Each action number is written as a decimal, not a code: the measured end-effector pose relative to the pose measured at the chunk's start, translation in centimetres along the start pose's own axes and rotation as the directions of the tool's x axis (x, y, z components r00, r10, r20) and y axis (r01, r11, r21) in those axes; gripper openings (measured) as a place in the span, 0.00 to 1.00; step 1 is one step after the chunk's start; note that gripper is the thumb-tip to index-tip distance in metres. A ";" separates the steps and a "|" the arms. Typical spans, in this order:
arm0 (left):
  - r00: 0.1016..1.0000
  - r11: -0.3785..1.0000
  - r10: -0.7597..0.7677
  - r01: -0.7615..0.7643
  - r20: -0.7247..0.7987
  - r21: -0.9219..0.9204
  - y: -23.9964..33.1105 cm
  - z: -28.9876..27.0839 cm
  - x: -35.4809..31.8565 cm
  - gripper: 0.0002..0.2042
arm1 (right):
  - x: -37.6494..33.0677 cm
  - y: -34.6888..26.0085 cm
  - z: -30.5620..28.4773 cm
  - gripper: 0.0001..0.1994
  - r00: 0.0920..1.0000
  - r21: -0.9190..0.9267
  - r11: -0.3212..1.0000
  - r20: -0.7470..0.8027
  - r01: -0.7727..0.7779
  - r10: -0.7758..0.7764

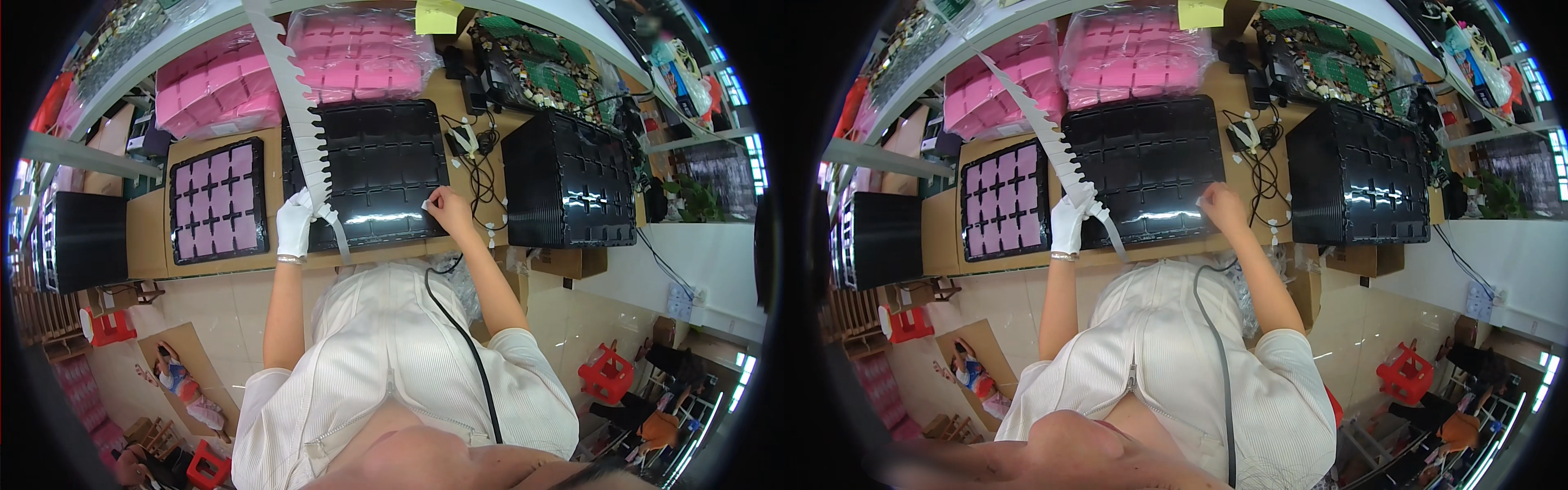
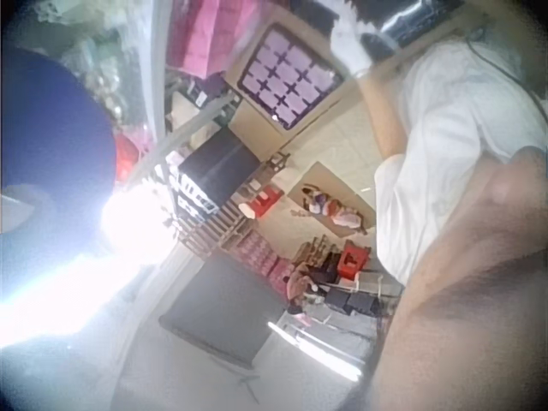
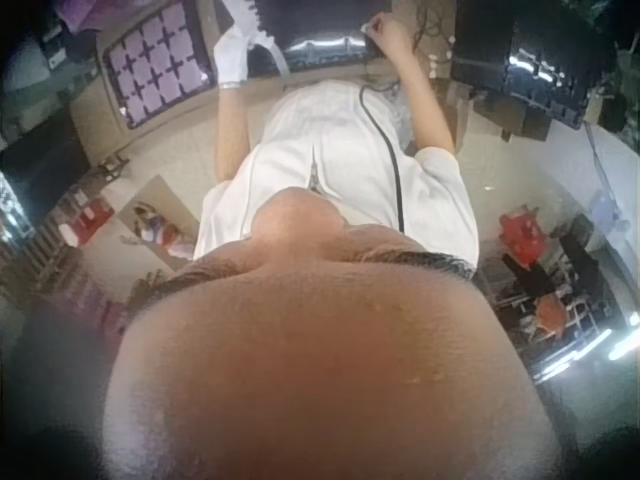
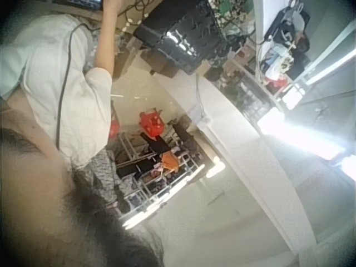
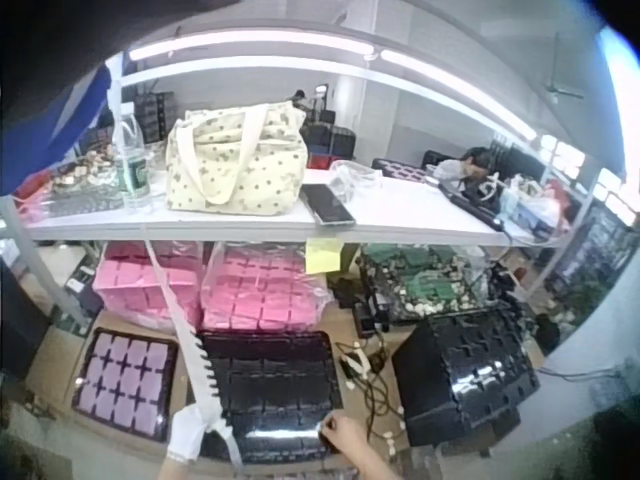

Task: Placing small components from a strip into a storage tray.

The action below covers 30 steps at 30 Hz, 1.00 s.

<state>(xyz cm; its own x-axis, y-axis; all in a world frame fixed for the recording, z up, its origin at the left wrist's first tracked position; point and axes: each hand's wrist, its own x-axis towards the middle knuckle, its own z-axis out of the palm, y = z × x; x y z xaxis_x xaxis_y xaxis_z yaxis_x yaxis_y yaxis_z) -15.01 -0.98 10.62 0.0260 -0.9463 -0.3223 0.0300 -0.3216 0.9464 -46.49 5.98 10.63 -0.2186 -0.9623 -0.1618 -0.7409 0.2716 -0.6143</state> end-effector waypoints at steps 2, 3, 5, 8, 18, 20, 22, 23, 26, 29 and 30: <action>1.000 0.998 -0.021 0.021 -0.001 0.051 -0.2 0.1 0.2 0.14 | 0.0 0.0 0.1 0.09 1.000 -0.018 1.000 -0.011 0.001 -0.001; 0.999 0.994 -0.040 0.041 -0.010 0.100 0.3 0.3 0.1 0.14 | 0.1 -0.1 0.1 0.09 1.000 -0.038 0.999 -0.018 0.009 -0.010; 1.000 0.995 -0.028 0.028 -0.001 0.099 1.1 0.6 -0.5 0.15 | 0.1 -0.3 -0.2 0.09 1.000 -0.036 0.999 -0.002 -0.006 0.006; 1.000 0.996 -0.023 0.022 0.003 0.084 2.1 1.0 -1.0 0.16 | 0.3 -0.5 -0.1 0.08 1.000 -0.039 0.999 0.009 -0.024 0.024; 0.998 0.994 0.006 0.001 -0.063 0.108 -0.5 -1.2 -0.3 0.14 | -4.1 3.4 -1.2 0.08 0.996 0.631 0.770 0.063 -0.091 0.066; 0.997 0.988 -0.009 0.021 -0.078 0.154 -1.1 -2.5 -0.5 0.14 | -6.6 8.3 -2.0 0.09 0.955 0.543 0.833 -0.182 -0.102 0.235; 0.998 0.968 0.018 -0.004 -0.053 0.250 -1.3 -2.9 -0.6 0.14 | -10.2 17.1 -0.6 0.04 0.891 0.438 0.871 -0.273 -0.221 0.363; 0.997 0.960 -0.015 0.036 -0.075 0.277 0.5 -1.9 -1.4 0.12 | -12.0 20.3 -0.1 0.07 0.868 0.261 0.875 -0.184 -0.408 0.460; 0.999 0.950 -0.044 0.050 -0.028 0.308 2.7 -0.9 -2.4 0.14 | -18.9 30.2 4.8 0.12 0.892 -0.636 0.627 -0.356 -0.449 0.277; 0.999 0.945 0.013 -0.002 -0.032 0.327 2.4 -1.6 -3.2 0.16 | -20.2 32.1 5.5 0.13 0.907 -0.839 0.396 -0.420 -0.374 -0.032; 0.999 0.934 0.034 -0.027 -0.013 0.357 2.2 -1.7 -3.2 0.17 | -18.4 31.1 4.7 0.13 0.909 -0.841 0.400 -0.415 -0.366 -0.042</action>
<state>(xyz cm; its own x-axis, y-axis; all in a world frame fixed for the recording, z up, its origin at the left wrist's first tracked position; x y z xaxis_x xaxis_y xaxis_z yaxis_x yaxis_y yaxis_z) -13.30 1.38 13.73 0.0403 -0.9562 -0.2898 -0.3291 -0.2866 0.8998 -62.54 32.08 -9.17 -0.4314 -0.8799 0.1992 -0.7501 0.4725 0.4627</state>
